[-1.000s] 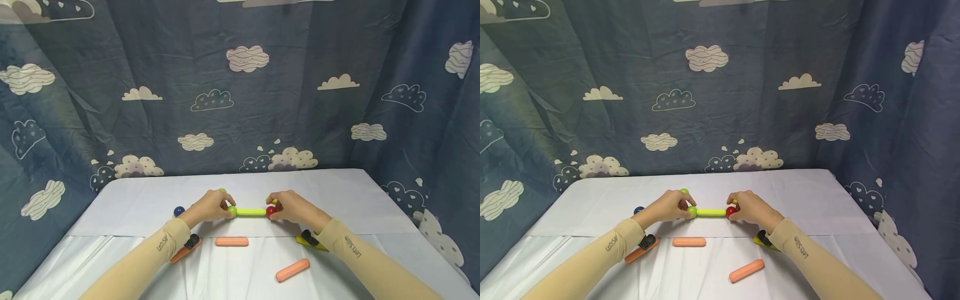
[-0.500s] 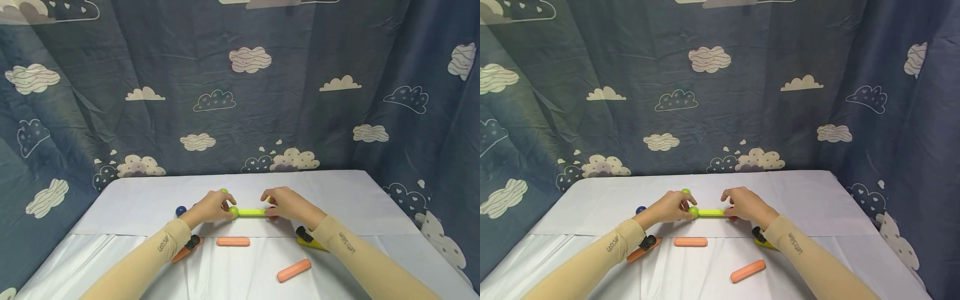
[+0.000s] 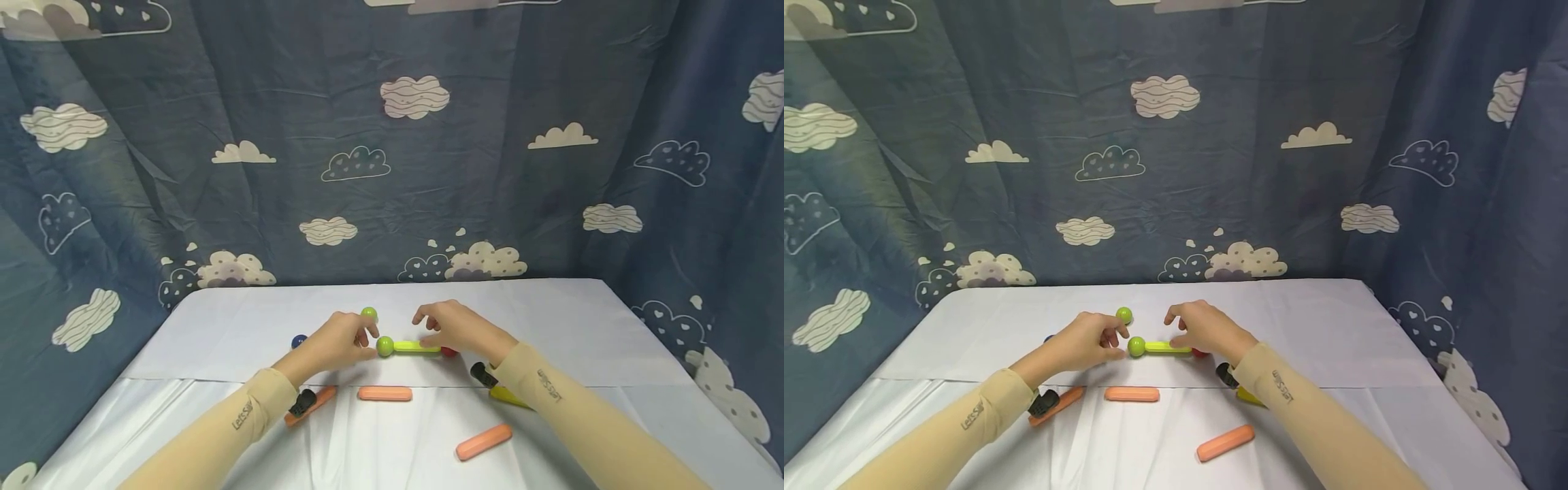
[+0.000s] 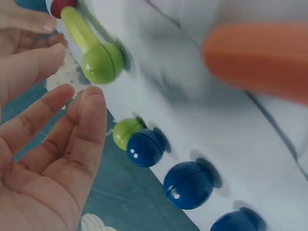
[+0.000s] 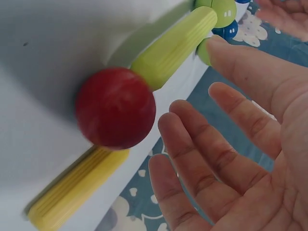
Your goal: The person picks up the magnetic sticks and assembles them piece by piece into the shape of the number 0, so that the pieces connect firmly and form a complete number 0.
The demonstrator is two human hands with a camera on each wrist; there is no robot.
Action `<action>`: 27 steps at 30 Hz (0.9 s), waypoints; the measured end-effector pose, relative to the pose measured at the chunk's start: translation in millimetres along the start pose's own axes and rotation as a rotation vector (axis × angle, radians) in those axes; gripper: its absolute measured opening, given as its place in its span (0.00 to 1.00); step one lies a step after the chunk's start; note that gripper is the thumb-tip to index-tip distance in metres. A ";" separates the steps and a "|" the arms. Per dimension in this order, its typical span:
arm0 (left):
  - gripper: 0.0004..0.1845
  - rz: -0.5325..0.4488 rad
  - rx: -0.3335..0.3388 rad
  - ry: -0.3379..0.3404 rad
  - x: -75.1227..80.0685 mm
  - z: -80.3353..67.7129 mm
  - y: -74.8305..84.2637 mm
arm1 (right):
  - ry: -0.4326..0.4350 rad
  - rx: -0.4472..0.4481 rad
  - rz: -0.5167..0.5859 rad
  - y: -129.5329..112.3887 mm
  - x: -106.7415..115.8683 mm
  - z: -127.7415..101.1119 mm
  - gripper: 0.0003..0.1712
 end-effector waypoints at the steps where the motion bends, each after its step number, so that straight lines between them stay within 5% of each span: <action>1: 0.14 0.005 -0.012 -0.006 -1.1 -3.2 3.5 | -0.002 0.006 -0.002 -1.5 -0.1 1.7 0.23; 10: 0.16 0.040 -0.120 -0.123 -27.0 -24.6 29.1 | -0.038 0.079 -0.001 -15.8 -6.2 16.2 0.25; 15: 0.15 0.099 -0.182 -0.121 -38.7 -33.1 39.8 | -0.052 0.138 -0.007 -26.1 -11.0 24.0 0.24; 27: 0.13 0.128 -0.198 -0.102 -47.9 -42.2 43.8 | -0.075 0.250 -0.015 -45.6 -21.8 34.7 0.23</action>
Point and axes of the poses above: each hand's wrist, its own z-axis towards the middle knuckle, its own x-axis out of the back of the hand, y = z × x, the point moved 10 cm from there along z, towards the middle knuckle, and after that the axes turned 13 degrees about -y, right-handed, at the moved point
